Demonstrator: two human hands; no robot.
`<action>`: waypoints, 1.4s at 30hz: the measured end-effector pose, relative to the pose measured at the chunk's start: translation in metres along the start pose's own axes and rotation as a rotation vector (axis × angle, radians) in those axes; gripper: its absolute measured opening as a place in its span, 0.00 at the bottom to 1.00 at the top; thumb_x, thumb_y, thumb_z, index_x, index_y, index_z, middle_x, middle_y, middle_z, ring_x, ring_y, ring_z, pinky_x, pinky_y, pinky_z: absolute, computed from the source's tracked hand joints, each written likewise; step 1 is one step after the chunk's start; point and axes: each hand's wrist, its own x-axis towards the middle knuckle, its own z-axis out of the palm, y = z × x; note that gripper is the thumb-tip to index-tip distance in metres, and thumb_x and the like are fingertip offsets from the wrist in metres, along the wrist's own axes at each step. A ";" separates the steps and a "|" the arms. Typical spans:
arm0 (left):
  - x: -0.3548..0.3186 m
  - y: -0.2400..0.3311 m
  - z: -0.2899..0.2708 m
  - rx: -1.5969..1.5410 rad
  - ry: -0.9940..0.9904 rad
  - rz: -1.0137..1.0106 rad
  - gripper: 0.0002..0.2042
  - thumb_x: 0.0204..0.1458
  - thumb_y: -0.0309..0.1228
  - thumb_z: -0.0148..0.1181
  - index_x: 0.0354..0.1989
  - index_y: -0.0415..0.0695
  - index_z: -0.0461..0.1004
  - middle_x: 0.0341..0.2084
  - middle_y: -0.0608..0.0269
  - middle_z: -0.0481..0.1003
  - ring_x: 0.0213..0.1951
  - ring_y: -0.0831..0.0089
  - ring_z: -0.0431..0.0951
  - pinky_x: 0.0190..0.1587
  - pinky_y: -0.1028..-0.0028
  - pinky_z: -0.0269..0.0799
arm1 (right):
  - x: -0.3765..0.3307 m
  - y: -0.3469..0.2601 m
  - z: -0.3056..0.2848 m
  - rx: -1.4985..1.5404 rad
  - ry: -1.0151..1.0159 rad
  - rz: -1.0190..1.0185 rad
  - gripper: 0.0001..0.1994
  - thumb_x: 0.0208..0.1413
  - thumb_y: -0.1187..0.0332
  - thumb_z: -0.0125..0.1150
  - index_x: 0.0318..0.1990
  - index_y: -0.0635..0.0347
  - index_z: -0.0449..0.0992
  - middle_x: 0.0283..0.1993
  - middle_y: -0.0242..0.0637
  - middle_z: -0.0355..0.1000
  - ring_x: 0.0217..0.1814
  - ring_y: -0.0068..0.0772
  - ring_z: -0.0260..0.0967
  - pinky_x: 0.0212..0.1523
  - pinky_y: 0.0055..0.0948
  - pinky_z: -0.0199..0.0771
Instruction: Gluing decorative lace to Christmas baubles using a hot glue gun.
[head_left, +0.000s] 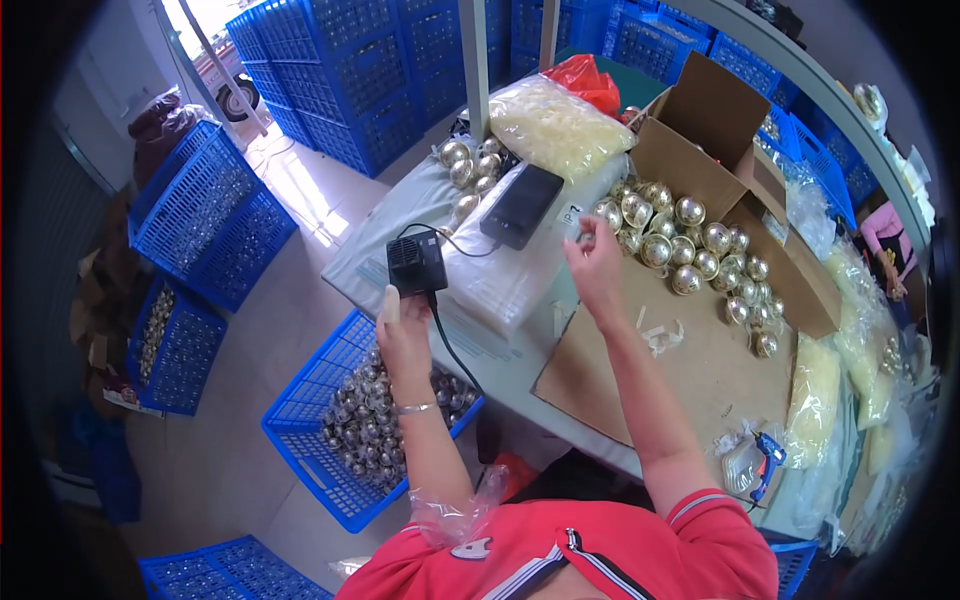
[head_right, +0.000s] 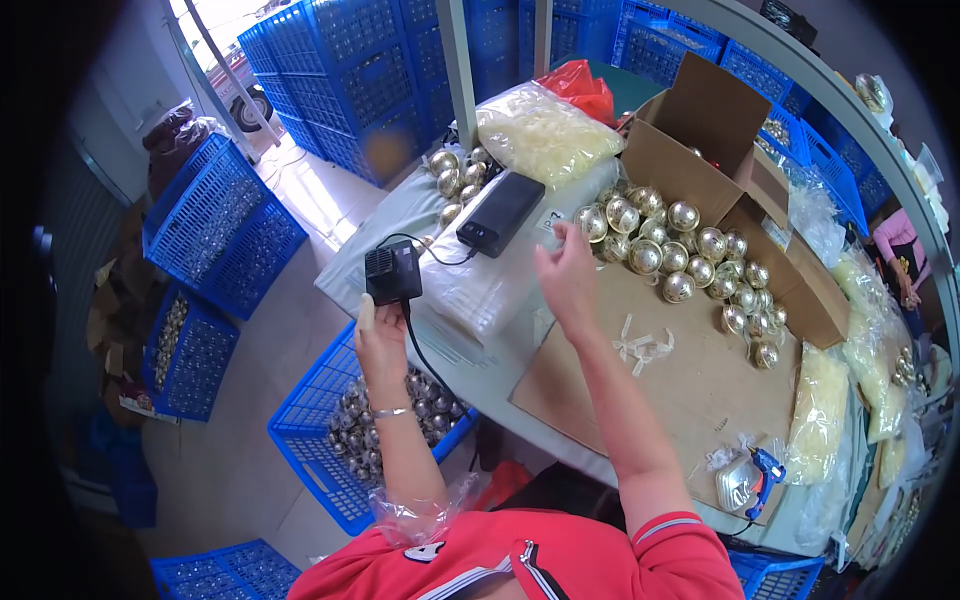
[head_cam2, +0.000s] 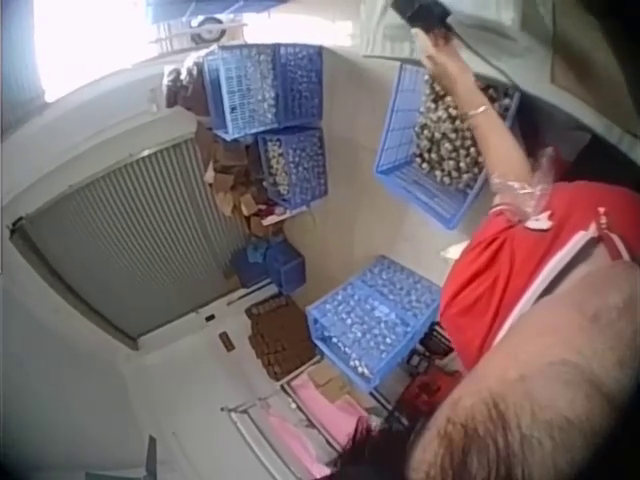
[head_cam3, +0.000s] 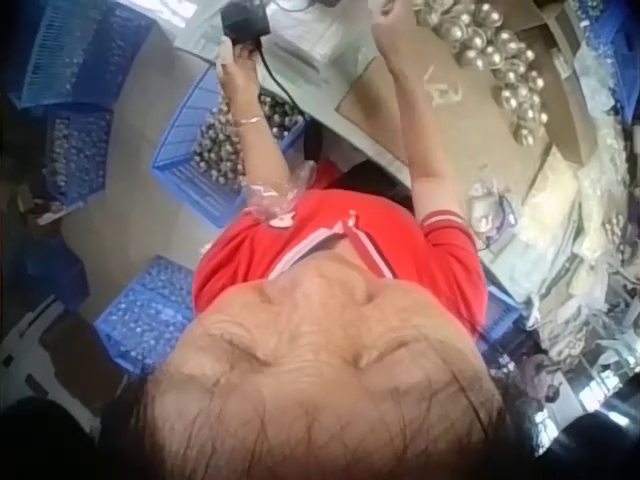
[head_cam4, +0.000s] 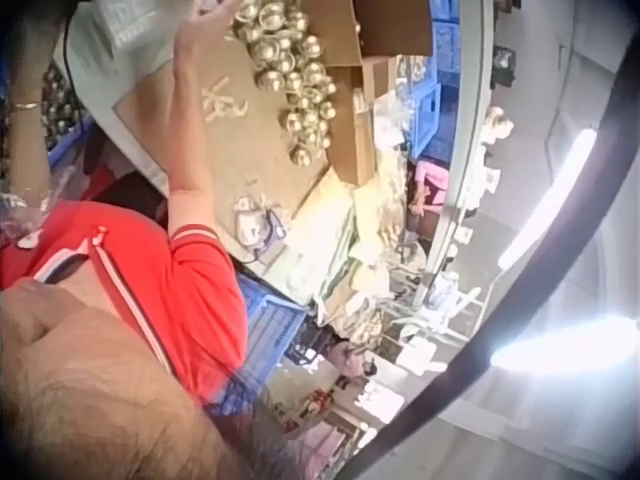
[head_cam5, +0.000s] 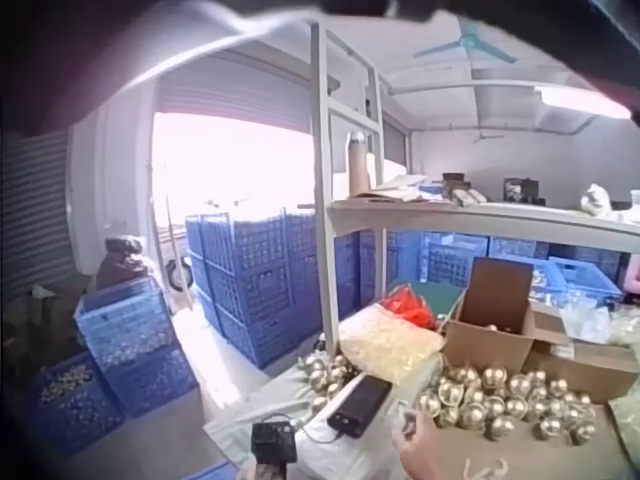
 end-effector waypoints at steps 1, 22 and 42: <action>0.009 -0.002 -0.005 0.083 -0.021 0.012 0.15 0.56 0.40 0.52 0.40 0.39 0.72 0.35 0.60 0.76 0.36 0.73 0.74 0.43 0.73 0.70 | -0.010 0.000 -0.004 -0.001 0.003 0.000 0.19 0.49 0.68 0.61 0.47 0.67 0.67 0.42 0.42 0.68 0.34 0.27 0.66 0.39 0.27 0.69; 0.063 -0.032 -0.023 1.020 0.347 0.396 0.19 0.55 0.35 0.56 0.53 0.39 0.69 0.36 0.60 0.68 0.28 0.77 0.69 0.29 0.78 0.67 | -0.116 -0.021 -0.050 0.023 -0.162 -0.012 0.15 0.48 0.75 0.59 0.44 0.64 0.67 0.46 0.44 0.65 0.30 0.31 0.68 0.36 0.31 0.69; -0.012 0.137 0.085 0.861 -0.133 0.414 0.12 0.55 0.32 0.53 0.44 0.39 0.74 0.35 0.65 0.73 0.33 0.80 0.71 0.30 0.83 0.65 | -0.209 -0.126 -0.066 0.664 -1.490 -0.303 0.07 0.55 0.71 0.53 0.37 0.65 0.72 0.33 0.42 0.70 0.36 0.36 0.69 0.39 0.31 0.68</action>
